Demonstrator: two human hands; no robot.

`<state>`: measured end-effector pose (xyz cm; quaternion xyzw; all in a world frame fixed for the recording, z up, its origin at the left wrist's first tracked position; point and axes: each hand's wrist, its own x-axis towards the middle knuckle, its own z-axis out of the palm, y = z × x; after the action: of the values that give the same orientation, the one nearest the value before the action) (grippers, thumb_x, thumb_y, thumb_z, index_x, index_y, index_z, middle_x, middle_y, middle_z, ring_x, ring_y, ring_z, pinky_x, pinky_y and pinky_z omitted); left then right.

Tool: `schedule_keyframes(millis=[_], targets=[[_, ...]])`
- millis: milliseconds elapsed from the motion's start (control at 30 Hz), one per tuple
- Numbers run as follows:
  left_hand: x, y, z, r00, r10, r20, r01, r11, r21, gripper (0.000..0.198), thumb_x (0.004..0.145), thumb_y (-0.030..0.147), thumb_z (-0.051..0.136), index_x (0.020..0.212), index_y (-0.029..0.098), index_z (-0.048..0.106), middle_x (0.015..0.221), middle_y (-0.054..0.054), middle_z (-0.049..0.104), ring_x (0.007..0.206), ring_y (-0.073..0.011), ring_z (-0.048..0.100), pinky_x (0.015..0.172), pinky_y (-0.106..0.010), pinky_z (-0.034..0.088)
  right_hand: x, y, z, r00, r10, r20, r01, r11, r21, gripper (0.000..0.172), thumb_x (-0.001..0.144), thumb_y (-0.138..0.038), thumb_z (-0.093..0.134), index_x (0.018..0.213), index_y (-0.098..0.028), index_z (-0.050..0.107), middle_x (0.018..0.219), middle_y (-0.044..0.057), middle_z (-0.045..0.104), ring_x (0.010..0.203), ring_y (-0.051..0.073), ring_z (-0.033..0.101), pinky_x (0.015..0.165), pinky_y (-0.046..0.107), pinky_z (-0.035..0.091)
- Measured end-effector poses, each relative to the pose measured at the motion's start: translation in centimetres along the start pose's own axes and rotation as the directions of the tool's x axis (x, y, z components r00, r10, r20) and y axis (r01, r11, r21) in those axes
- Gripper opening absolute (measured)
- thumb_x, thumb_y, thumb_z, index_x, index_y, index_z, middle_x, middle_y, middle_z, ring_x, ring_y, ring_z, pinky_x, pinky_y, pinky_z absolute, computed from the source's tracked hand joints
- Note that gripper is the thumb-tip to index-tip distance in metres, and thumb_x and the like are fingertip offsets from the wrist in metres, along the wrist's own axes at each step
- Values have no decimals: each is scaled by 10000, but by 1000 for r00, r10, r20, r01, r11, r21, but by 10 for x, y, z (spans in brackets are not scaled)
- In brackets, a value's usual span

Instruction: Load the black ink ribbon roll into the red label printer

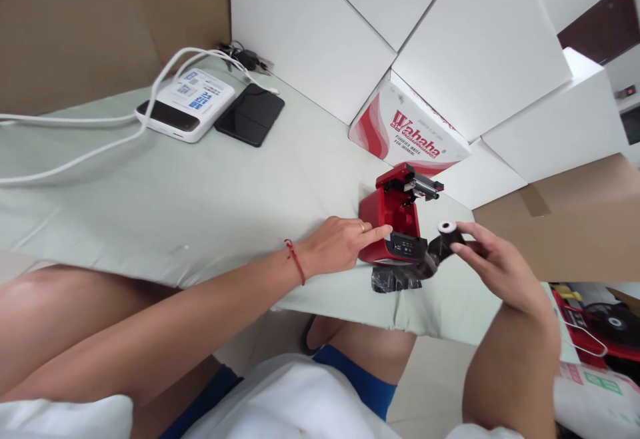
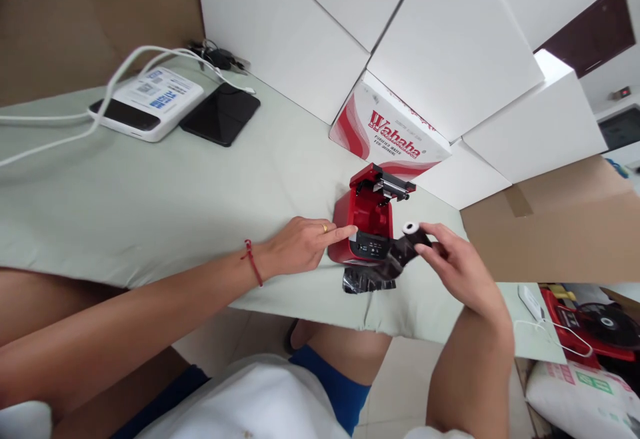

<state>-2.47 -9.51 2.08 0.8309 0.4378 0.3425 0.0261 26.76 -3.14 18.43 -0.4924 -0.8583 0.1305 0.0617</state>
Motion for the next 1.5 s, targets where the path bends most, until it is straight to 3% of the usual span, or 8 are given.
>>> schedule_keyframes(millis=[133, 300, 467, 633, 833, 967, 1167, 1500], targets=[[3, 2, -2, 983, -36, -182, 32, 999, -26, 553, 866, 41, 439, 1393, 174, 540, 985, -63, 674, 909, -194, 651, 702, -292, 538, -25, 53, -9, 973, 159, 165, -140, 983, -119, 372, 925, -462, 609, 1211, -247, 712, 1050, 86, 784, 811, 241, 718, 731, 365, 569], [6, 2, -5, 946, -130, -296, 121, 992, -46, 270, 1007, 204, 419, 1049, 158, 682, 941, -68, 663, 906, -185, 639, 722, -291, 518, -19, 84, 40, 938, 248, 243, -199, 958, -208, 309, 852, -316, 577, 1072, -204, 764, 1059, 112, 788, 920, 273, 730, 846, 410, 561], [5, -1, -1, 967, -119, -226, 124, 992, 7, 311, 1009, 230, 430, 798, 164, 649, 811, -35, 642, 743, -153, 602, 617, -283, 430, -16, 50, 81, 967, 253, 15, -250, 961, -118, 422, 958, -466, 488, 1099, -182, 767, 1023, 110, 784, 740, 211, 694, 719, 342, 537], [5, 1, 0, 981, -83, -173, 87, 996, 13, 257, 963, 212, 488, 759, 169, 639, 758, -13, 618, 683, -136, 565, 585, -284, 384, -20, 23, 96, 959, 214, 186, -193, 973, -123, 327, 934, -421, 574, 1100, -208, 759, 797, 36, 759, 729, 228, 693, 666, 312, 517], [3, 1, -3, 982, -85, -166, 84, 996, -12, 257, 966, 200, 491, 751, 174, 630, 774, -15, 605, 716, -140, 569, 607, -282, 412, -29, -6, 38, 893, -61, 446, -14, 987, 163, 269, 952, -355, 633, 1189, -276, 731, 1125, 48, 774, 937, 222, 725, 812, 322, 591], [5, 2, -3, 971, -102, -218, 96, 995, -41, 241, 980, 196, 458, 848, 167, 657, 860, -48, 627, 835, -170, 609, 700, -286, 499, -11, -28, 2, 961, -126, 244, 86, 982, 166, 351, 964, -399, 643, 1296, -300, 694, 1186, 70, 740, 1010, 227, 705, 827, 324, 603], [6, 18, -6, 952, -54, -303, 32, 997, -76, 340, 939, 117, 453, 1225, 136, 636, 1269, -133, 664, 1113, -208, 648, 899, -330, 580, 60, -42, 39, 988, -137, 71, 144, 983, -113, 400, 917, -240, 601, 1304, -279, 694, 1204, 73, 729, 985, 234, 712, 854, 372, 586], [2, 53, -16, 980, 90, 179, -91, 996, -2, 620, 928, 112, 481, 1544, 157, 426, 1650, -126, 415, 982, -189, 727, 727, -341, 606, 114, -51, 63, 865, -138, 482, 268, 940, -211, 258, 843, -97, 585, 972, -215, 774, 930, 55, 799, 766, 206, 699, 699, 295, 528]])
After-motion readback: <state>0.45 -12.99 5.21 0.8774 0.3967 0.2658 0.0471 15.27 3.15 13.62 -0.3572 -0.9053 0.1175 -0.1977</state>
